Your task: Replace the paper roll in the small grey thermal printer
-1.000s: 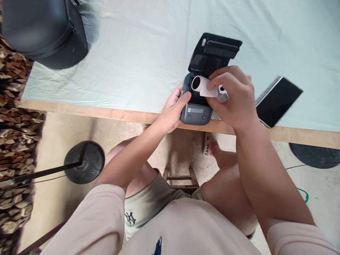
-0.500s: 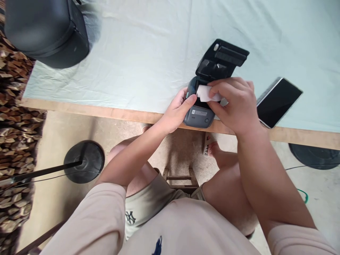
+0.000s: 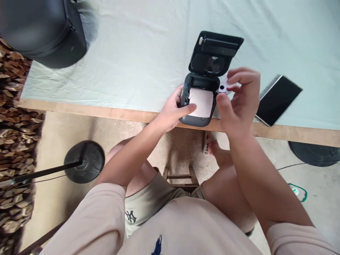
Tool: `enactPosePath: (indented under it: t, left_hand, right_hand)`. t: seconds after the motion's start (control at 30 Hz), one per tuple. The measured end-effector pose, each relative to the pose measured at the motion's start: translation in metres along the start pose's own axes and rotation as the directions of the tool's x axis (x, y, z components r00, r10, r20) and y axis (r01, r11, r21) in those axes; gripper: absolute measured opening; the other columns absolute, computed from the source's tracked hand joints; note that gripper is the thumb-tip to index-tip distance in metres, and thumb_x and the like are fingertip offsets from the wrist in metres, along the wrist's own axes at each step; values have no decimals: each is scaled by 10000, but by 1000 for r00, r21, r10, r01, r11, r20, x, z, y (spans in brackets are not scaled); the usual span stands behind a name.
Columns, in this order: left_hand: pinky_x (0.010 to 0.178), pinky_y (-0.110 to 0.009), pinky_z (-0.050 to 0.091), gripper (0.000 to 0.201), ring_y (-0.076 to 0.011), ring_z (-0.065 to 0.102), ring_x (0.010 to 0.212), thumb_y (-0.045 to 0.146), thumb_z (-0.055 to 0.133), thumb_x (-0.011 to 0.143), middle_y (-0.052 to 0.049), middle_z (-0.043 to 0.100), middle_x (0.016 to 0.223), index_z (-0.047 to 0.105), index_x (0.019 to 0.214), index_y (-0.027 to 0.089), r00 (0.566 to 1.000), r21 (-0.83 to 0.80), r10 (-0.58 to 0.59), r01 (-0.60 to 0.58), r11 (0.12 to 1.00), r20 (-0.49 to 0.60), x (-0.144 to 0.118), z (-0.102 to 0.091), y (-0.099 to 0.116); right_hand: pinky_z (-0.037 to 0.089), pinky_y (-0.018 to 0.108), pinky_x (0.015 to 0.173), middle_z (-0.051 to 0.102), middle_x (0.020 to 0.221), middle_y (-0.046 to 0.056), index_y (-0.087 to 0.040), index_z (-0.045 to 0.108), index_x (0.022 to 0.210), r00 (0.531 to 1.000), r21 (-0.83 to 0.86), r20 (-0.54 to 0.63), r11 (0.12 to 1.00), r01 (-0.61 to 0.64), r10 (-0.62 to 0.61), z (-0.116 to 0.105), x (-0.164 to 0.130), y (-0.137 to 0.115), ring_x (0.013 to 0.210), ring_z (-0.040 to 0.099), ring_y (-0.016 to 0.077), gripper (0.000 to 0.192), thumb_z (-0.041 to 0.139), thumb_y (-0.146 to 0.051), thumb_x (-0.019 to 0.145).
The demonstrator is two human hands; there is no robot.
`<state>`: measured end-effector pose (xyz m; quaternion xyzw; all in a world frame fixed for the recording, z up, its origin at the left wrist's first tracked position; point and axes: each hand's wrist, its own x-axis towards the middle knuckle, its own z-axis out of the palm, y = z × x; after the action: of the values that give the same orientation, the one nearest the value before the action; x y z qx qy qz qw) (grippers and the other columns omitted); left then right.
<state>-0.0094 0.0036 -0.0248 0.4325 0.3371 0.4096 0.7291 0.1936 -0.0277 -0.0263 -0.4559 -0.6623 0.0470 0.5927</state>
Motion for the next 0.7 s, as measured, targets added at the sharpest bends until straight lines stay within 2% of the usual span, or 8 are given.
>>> enactPosePath:
  t: [0.1,0.17,0.3,0.4,0.5,0.57,0.63,0.7]
  left_hand:
    - [946,-380,719,812,-315,893,1190,550,1151,674,4,812,1043,741,1337,324,999,49,-3,0,999,48,0,-4,0]
    - [949,-391,721,824,-318,891,1195,487,1131,681,16,786,1007,728,1388,353,998,56,-34,31,998,56,0,-7,0]
    - [1101,-493,700,960,-398,830,1384,337,1105,632,-10,756,1050,686,1496,350,994,10,-82,82,997,72,0,-9,1]
    - [1165,-544,686,1016,-458,775,1481,252,1085,587,-41,765,1136,684,1518,325,989,-19,-117,119,993,88,-1,-8,3]
    - [1199,-545,680,1011,-482,747,1517,159,1063,552,-56,784,1218,708,1488,304,987,-6,-142,143,990,77,-1,-9,4]
    - [1207,-546,686,966,-479,746,1525,128,1034,570,-46,792,1272,716,1465,303,989,22,-135,133,991,66,-1,-10,3]
    - [1217,-551,687,921,-472,740,1549,98,984,618,-33,789,1312,715,1477,297,991,29,-127,126,992,37,-1,-10,3]
    - [1241,-565,673,906,-469,710,1605,52,925,675,-22,780,1355,703,1519,294,990,3,-143,143,990,-3,-2,-7,3]
  right_hand:
    - [626,563,1038,613,1696,83,-457,501,1590,992,28,11,992,-127,126,2,1,12,1586,653,375,595,528,-757,1077]
    - [608,588,1108,645,1626,56,-493,487,1610,991,37,-34,991,-130,132,3,2,13,1571,665,364,615,513,-774,1065]
    - [624,553,1068,666,1425,91,-434,569,1519,972,24,-190,990,-139,141,6,-3,0,1368,753,342,590,505,-802,1062]
    - [622,561,1172,639,1655,111,-449,525,1644,971,92,-149,980,-177,189,10,-11,-10,1581,670,355,705,513,-832,1052]
    - [518,609,1377,498,1880,44,-502,392,1750,980,246,-37,953,-179,193,10,-12,-5,1803,478,327,780,517,-823,1050]
    - [590,607,1300,584,1816,21,-553,313,1747,990,352,44,926,-139,131,8,-9,5,1704,601,311,731,472,-790,1074]
    - [680,563,1110,703,1625,37,-566,311,1722,993,375,59,919,-120,106,4,-7,13,1452,762,316,678,460,-749,1086]
    - [681,560,1080,692,1535,78,-515,360,1700,987,312,23,937,-155,156,0,-7,10,1411,757,340,665,449,-741,1081]
